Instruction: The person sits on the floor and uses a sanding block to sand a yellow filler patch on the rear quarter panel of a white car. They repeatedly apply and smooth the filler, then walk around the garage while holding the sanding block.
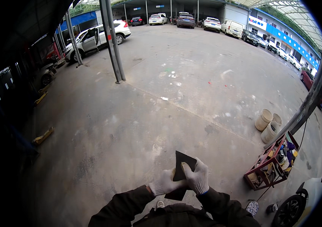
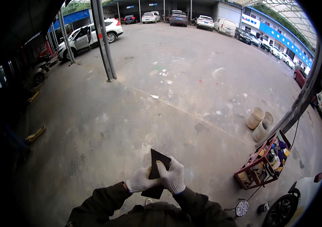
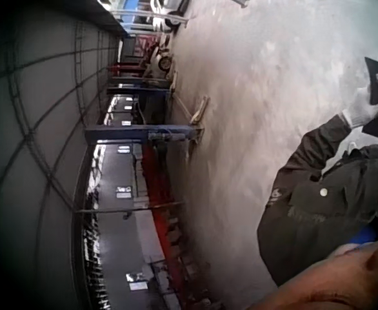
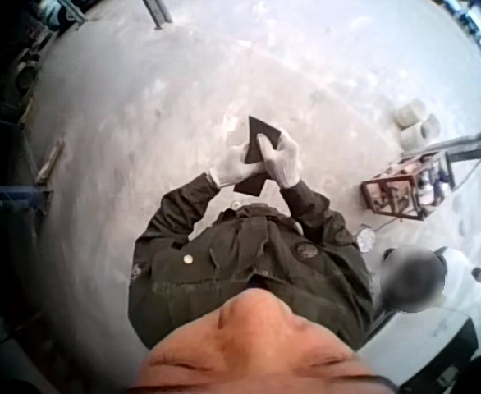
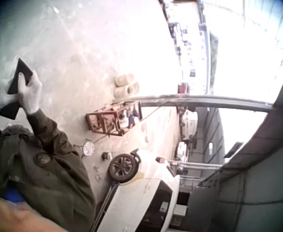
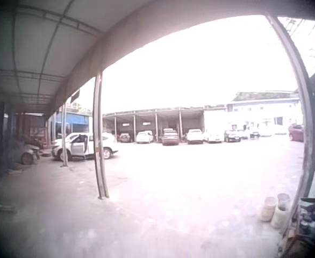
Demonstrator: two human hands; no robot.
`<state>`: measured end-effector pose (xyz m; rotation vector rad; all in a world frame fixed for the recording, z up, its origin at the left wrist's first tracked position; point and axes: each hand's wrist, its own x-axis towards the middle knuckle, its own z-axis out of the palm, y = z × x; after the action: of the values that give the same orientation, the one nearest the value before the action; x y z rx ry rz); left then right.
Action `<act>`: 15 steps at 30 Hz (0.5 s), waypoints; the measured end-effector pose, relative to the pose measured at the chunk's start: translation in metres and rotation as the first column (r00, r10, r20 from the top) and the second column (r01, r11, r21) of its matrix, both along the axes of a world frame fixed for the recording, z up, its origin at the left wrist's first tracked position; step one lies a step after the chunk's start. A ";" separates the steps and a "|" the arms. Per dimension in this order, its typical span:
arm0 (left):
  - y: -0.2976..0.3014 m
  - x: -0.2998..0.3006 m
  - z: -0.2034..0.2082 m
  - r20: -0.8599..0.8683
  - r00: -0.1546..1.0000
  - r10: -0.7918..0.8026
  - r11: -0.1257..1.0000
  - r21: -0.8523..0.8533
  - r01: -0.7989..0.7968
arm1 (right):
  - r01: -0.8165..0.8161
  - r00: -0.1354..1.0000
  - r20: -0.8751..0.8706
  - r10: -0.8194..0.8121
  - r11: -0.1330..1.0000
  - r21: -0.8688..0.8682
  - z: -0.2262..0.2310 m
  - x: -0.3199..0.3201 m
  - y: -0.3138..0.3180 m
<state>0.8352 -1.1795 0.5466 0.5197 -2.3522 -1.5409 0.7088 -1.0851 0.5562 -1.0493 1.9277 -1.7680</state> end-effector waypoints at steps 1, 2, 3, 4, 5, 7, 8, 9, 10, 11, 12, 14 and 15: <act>0.002 -0.001 -0.003 0.029 1.000 0.010 0.999 0.038 -0.011 | -0.037 0.997 -0.059 0.041 0.997 0.065 0.000 -0.006 -0.003; 0.004 -0.005 -0.005 0.007 0.997 0.081 0.991 0.107 -0.082 | -0.059 0.996 0.070 0.061 0.998 -0.032 -0.001 -0.011 -0.009; 0.006 -0.006 -0.008 -0.009 0.992 0.127 0.984 0.130 -0.125 | -0.053 0.985 0.161 0.062 0.997 -0.060 -0.001 -0.018 -0.014; 0.008 -0.008 -0.011 -0.097 0.977 0.190 0.976 0.124 -0.177 | 0.028 0.963 0.269 0.015 0.987 -0.158 -0.001 -0.027 -0.015; 0.009 -0.010 -0.013 -0.212 0.945 0.247 0.968 0.107 -0.229 | 0.067 0.937 0.349 0.018 0.971 -0.231 0.001 -0.037 -0.016; 0.010 -0.013 -0.017 -0.184 0.905 0.385 0.911 0.236 -0.339 | 0.385 0.923 0.140 -0.359 0.885 -0.262 0.003 -0.055 -0.014; 0.010 -0.016 -0.018 -0.212 0.886 0.412 0.861 0.410 -0.302 | 0.416 0.909 0.106 -0.403 0.883 -0.216 0.003 -0.059 -0.013; 0.010 -0.020 -0.019 -0.146 0.870 0.472 0.770 0.550 -0.325 | 0.474 0.878 0.066 -0.474 0.846 -0.244 0.003 -0.060 -0.011; 0.012 -0.025 -0.019 -0.210 0.854 0.475 0.775 0.560 -0.293 | 0.470 0.882 0.067 -0.467 0.857 -0.210 0.002 -0.058 -0.009; 0.013 -0.030 -0.020 -0.202 0.841 0.501 0.761 0.566 -0.318 | 0.491 0.871 0.085 -0.484 0.857 -0.153 -0.001 -0.052 -0.008; 0.015 -0.035 -0.020 -0.163 0.831 0.532 0.737 0.573 -0.359 | 0.513 0.858 -0.005 -0.513 0.858 -0.039 -0.004 -0.043 -0.004; 0.018 -0.042 -0.020 -0.219 0.774 0.594 0.713 0.589 -0.380 | 0.445 0.896 0.140 -0.422 0.850 -0.284 -0.015 -0.021 -0.003; 0.018 -0.044 -0.020 -0.244 0.758 0.605 0.707 0.602 -0.370 | 0.408 0.909 0.244 -0.338 0.842 -0.353 -0.021 -0.010 -0.001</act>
<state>0.7914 -1.1614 0.5268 0.7708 -1.2855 -1.7704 0.6990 -1.0864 0.5355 -0.6175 1.7967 -2.4597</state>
